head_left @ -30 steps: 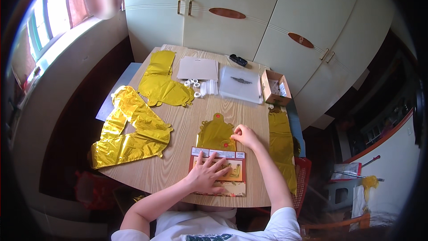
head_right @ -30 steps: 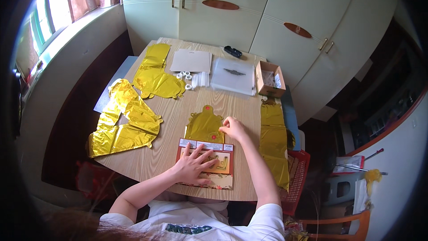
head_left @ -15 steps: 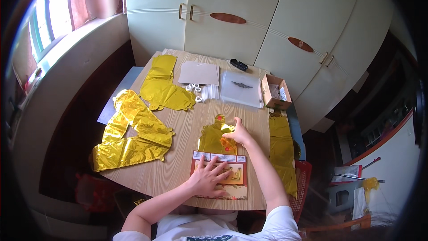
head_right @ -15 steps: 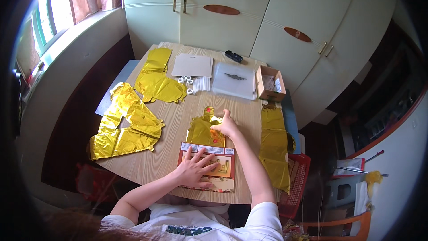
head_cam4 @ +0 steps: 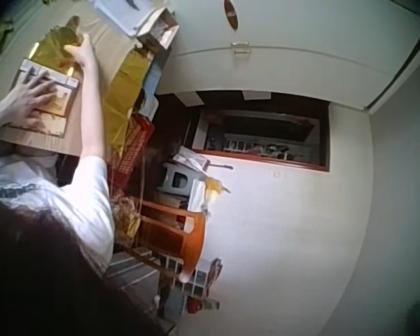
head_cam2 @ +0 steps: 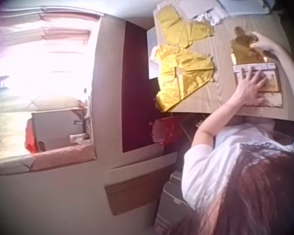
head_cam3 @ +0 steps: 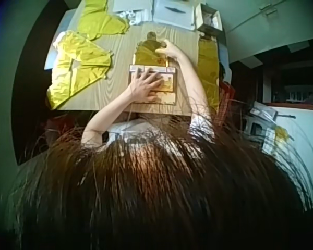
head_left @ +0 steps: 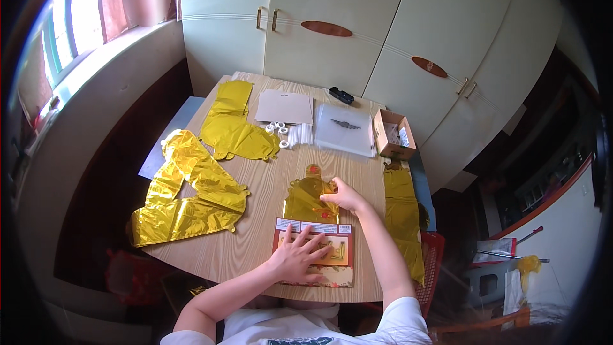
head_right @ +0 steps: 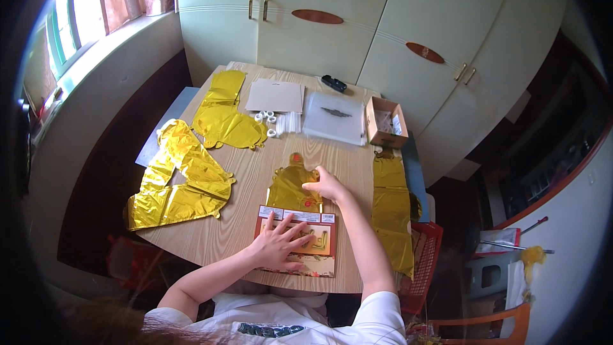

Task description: Folding gold foil sheets into a specific shape using a template.

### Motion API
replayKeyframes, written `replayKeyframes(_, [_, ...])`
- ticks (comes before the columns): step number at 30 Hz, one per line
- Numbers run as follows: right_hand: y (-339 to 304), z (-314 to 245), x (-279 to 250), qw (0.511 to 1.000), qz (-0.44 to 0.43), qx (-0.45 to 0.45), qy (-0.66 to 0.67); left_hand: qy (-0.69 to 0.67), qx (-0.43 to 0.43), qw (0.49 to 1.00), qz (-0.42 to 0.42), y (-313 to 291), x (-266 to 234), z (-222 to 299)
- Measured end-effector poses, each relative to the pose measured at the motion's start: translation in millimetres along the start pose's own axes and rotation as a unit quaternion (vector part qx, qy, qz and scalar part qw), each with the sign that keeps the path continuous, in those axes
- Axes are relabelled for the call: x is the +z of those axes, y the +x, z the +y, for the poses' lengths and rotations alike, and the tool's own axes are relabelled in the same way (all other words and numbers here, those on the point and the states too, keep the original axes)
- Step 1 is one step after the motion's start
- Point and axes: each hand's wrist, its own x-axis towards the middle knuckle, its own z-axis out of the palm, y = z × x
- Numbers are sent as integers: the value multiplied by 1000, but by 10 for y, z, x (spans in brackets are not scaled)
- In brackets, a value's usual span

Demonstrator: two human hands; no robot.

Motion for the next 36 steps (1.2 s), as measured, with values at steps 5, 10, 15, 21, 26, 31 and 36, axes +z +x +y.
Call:
replayKeyframes(5, [-52,58,-60,999,-24,-24,35,2,-4,1000,-2,-2,-10,4])
replayKeyframes(10, [56,268,-92,999,-29,-24,-4,6,-15,1000,-22,15,-39,28])
replayKeyframes(15, [1,164,-76,998,-54,-21,28,3,-23,999,-25,1,-43,6])
replayKeyframes(21, [-10,220,-104,992,-86,-43,83,0,-21,999,-26,15,-81,5])
replayKeyframes(26, [-109,243,-69,985,-95,-69,123,-4,-14,1000,-19,14,-84,0])
replayKeyframes(31, [-446,78,-37,987,-84,-68,115,-7,-15,1000,-13,2,-93,-9])
replayKeyframes(36, [-712,290,62,983,-46,-173,26,-10,-21,999,-30,19,-75,-4])
